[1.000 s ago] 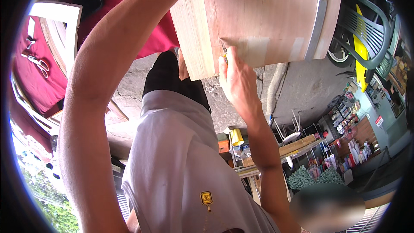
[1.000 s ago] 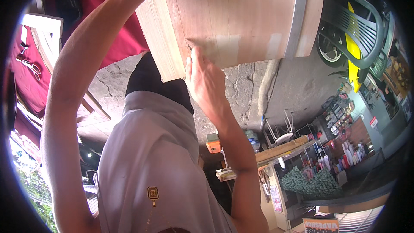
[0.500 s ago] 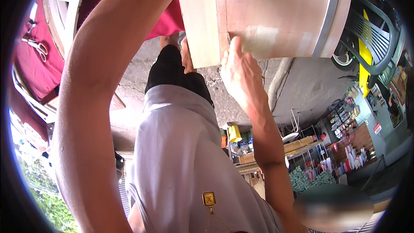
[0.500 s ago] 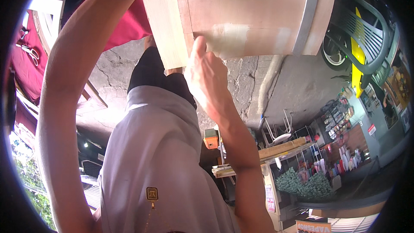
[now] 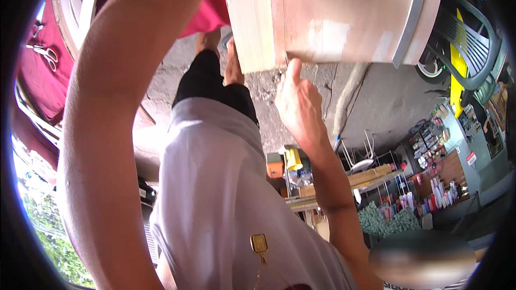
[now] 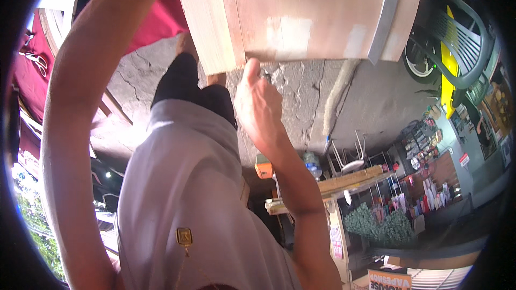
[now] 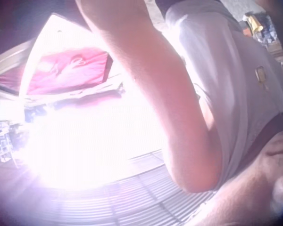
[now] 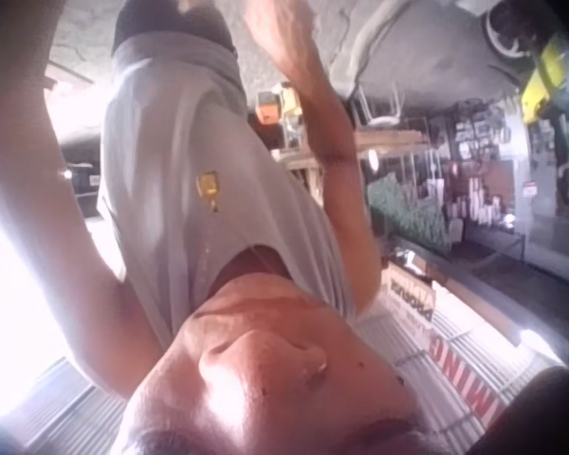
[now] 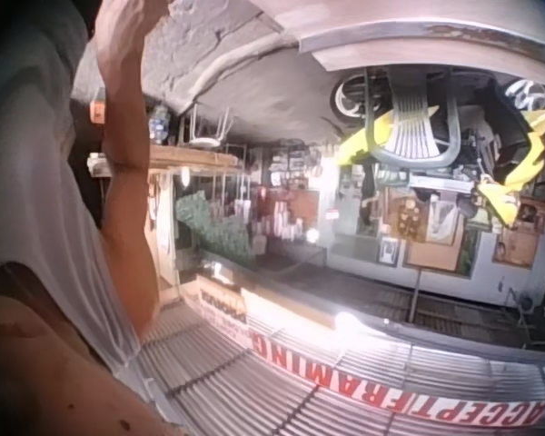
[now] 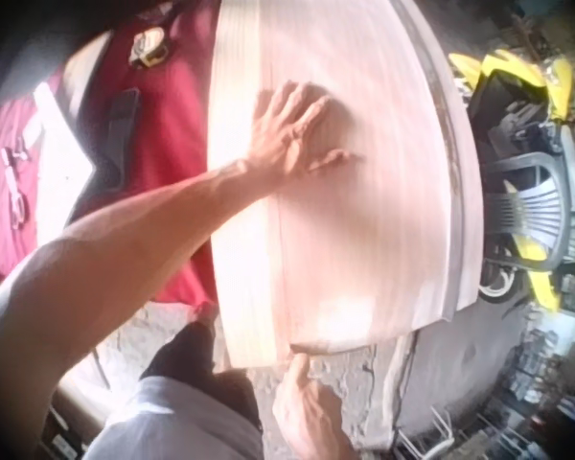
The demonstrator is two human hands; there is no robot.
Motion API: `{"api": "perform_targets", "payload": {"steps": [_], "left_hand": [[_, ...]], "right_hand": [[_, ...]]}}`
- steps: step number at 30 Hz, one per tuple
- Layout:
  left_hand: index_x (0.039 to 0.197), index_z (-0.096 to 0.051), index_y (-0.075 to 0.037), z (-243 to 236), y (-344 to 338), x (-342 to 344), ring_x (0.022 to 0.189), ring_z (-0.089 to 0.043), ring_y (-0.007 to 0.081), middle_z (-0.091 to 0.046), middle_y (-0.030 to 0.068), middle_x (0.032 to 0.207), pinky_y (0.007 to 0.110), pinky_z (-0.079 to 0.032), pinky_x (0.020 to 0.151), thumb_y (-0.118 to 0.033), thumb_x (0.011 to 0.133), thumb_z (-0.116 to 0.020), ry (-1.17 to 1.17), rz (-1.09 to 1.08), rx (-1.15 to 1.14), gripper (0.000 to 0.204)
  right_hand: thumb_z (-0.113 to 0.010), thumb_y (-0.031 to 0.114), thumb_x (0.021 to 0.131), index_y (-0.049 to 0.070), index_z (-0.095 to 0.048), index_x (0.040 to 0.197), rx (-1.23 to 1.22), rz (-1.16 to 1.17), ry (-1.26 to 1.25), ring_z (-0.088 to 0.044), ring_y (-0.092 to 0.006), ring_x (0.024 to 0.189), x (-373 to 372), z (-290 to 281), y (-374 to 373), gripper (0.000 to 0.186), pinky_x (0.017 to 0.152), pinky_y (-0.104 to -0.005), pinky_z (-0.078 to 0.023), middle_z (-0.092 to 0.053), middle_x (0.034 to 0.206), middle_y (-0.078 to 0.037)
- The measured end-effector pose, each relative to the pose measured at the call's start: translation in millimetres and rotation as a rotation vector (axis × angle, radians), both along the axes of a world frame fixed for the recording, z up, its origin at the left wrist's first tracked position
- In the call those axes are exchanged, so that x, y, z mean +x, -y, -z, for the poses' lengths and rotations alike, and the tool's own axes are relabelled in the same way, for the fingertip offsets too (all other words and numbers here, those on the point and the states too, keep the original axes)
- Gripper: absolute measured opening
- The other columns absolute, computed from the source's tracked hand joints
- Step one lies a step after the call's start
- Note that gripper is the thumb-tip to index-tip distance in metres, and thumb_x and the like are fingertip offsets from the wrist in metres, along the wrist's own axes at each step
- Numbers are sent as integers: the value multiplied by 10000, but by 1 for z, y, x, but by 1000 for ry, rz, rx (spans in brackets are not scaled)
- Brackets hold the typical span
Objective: The person uses a metal ruler and a yellow utility knife to score and cut a large board on a red-covered workbench. They repeatedly align the ruler, score along its edge, and break off sections of the board. The person also retrieves a smaller board from a stack and cuts it similarly.
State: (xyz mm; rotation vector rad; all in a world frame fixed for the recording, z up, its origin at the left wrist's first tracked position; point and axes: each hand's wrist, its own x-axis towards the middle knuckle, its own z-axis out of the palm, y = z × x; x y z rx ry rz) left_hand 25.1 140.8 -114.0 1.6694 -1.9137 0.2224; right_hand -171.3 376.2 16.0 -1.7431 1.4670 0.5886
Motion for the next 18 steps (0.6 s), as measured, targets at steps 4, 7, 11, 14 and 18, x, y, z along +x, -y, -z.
{"api": "perform_targets", "payload": {"steps": [4,7,11,14,18], "left_hand": [[1326,-489,-113,2,-5,-1,1225,-398,314,-429,128,1324,520,-327,988,-676,756,-652,-31,47,-105,818],[1311,-497,-113,-1,-6,-2,1204,-408,317,-447,130,1290,524,-328,980,-661,751,-662,-34,22,-102,801],[1307,-494,-127,-13,-15,0,1214,-406,314,-454,119,1281,539,-329,984,-615,742,-698,-54,81,-44,775],[1295,-497,-130,-23,-16,0,1207,-416,310,-461,100,1277,562,-335,969,-578,725,-729,-57,74,52,760],[1234,-523,-132,-27,-12,3,1184,-437,312,-472,80,1269,583,-343,930,-548,696,-755,-97,42,-89,718]], "right_hand": [[-482,162,970,27,-345,1055,24,-12,2,-628,-448,597,-6,-3,-6,211,520,-513,-504,-582,596,-246],[-490,164,964,28,-350,1068,-2,19,63,-635,-450,610,-9,2,-10,221,529,-520,-508,-594,614,-262],[-493,163,959,19,-359,1108,9,8,-26,-648,-445,627,-3,-3,-22,247,548,-514,-521,-605,629,-270],[-494,169,956,10,-367,1130,32,15,-63,-656,-443,642,8,-17,-18,267,567,-511,-533,-615,641,-267],[-490,169,958,2,-382,1128,48,-21,-99,-669,-434,692,13,-15,-2,262,593,-507,-543,-630,683,-273]]}}
